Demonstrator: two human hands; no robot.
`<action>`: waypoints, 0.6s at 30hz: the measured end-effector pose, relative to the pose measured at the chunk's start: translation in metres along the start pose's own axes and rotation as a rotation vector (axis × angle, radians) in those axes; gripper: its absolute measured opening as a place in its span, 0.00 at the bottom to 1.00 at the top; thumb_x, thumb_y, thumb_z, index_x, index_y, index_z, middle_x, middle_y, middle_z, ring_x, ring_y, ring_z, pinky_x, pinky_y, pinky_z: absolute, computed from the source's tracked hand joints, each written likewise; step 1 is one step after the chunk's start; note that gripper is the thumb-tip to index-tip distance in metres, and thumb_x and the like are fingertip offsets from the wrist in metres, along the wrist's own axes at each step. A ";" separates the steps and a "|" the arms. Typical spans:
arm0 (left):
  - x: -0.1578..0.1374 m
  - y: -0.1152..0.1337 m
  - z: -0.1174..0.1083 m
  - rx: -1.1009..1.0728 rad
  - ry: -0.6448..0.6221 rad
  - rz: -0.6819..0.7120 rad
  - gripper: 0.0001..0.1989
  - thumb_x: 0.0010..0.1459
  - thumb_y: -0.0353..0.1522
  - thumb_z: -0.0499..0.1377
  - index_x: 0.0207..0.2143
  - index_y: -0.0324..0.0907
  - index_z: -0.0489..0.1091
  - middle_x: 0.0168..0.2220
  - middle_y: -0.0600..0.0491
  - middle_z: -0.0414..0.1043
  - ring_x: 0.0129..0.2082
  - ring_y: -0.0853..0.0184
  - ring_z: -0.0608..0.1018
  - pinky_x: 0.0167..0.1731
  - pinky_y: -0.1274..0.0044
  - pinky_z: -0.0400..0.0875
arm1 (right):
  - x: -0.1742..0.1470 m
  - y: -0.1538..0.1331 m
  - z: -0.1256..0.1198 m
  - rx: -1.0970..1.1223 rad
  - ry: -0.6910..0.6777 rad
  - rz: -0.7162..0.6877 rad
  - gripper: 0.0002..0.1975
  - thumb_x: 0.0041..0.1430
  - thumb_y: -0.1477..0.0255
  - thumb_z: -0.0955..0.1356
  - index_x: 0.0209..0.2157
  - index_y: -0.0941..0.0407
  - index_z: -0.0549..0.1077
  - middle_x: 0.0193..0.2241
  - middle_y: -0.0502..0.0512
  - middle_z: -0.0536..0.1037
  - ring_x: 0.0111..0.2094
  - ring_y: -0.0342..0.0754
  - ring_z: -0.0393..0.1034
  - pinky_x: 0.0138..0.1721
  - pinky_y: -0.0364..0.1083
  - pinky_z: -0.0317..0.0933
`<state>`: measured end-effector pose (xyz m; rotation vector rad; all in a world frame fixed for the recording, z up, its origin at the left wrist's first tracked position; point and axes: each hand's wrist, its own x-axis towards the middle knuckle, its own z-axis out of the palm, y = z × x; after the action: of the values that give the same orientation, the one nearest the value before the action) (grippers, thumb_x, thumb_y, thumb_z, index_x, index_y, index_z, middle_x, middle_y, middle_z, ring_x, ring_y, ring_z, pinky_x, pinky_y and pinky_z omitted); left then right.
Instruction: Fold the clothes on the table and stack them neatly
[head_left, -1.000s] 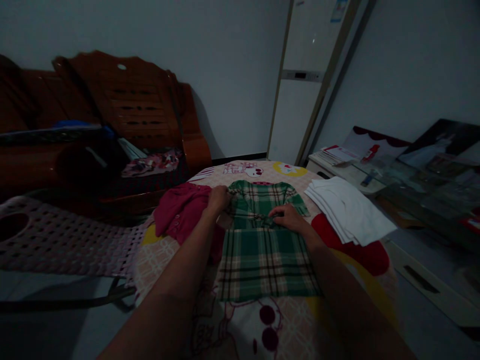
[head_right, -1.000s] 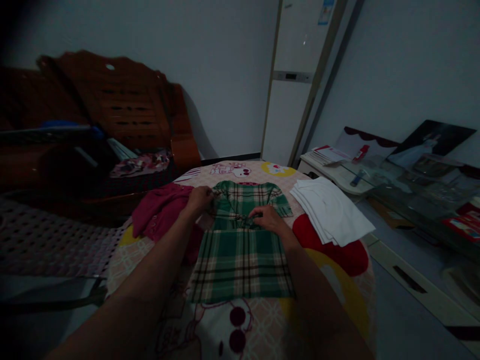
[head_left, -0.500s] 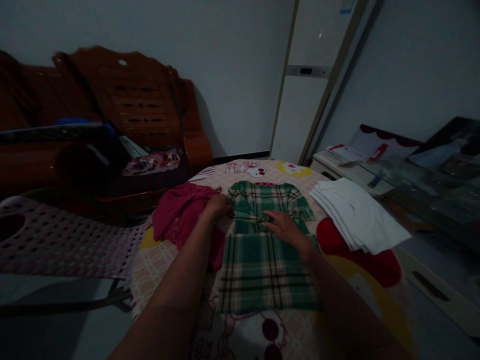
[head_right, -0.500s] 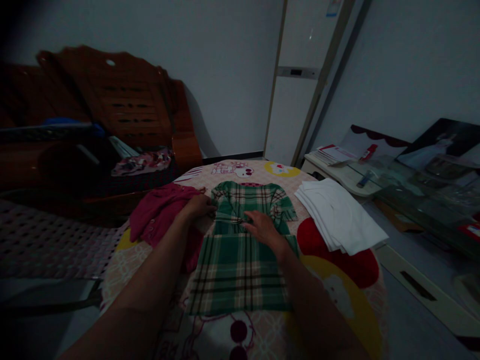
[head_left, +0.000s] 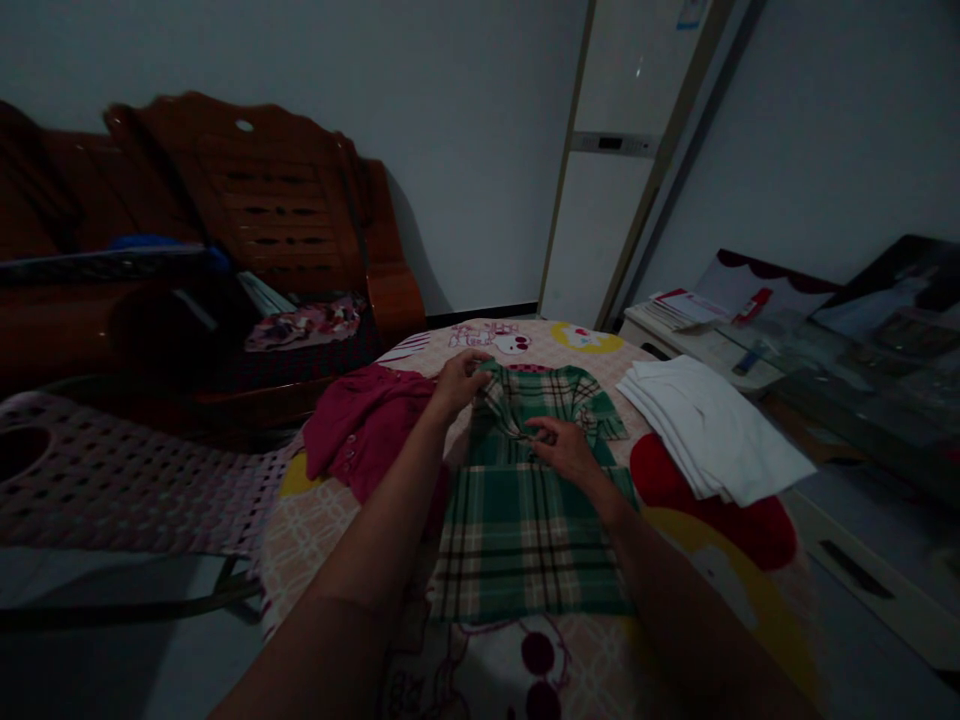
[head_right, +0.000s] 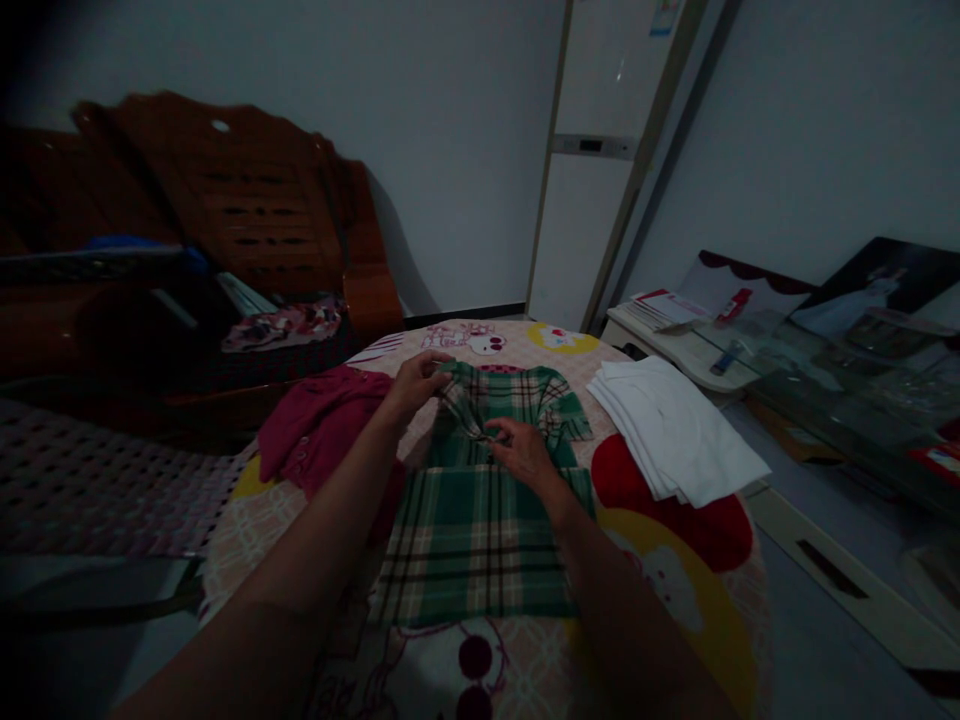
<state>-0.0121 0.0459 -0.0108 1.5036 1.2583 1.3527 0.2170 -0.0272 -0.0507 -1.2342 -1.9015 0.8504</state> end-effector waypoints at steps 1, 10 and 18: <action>0.003 0.000 0.009 0.025 -0.044 0.053 0.17 0.49 0.27 0.60 0.43 0.39 0.73 0.35 0.52 0.78 0.33 0.67 0.79 0.36 0.76 0.74 | -0.001 0.001 -0.001 -0.004 0.011 0.009 0.18 0.49 0.78 0.71 0.44 0.56 0.80 0.28 0.50 0.78 0.28 0.44 0.70 0.31 0.42 0.62; 0.008 -0.005 0.058 0.523 -0.422 0.227 0.24 0.51 0.24 0.60 0.53 0.41 0.76 0.49 0.50 0.80 0.48 0.60 0.80 0.50 0.72 0.73 | -0.005 0.007 -0.005 0.009 0.031 0.080 0.13 0.51 0.74 0.71 0.40 0.57 0.81 0.25 0.51 0.78 0.27 0.45 0.70 0.30 0.43 0.62; 0.031 -0.024 0.010 0.588 0.187 -0.094 0.15 0.57 0.27 0.56 0.44 0.35 0.79 0.36 0.45 0.80 0.38 0.61 0.79 0.41 0.74 0.72 | -0.003 0.011 -0.004 0.002 0.034 0.042 0.11 0.51 0.71 0.72 0.38 0.58 0.82 0.27 0.53 0.80 0.28 0.45 0.71 0.31 0.43 0.62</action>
<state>-0.0085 0.0822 -0.0280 1.6946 1.9420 1.1319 0.2266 -0.0252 -0.0581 -1.2834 -1.8535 0.8476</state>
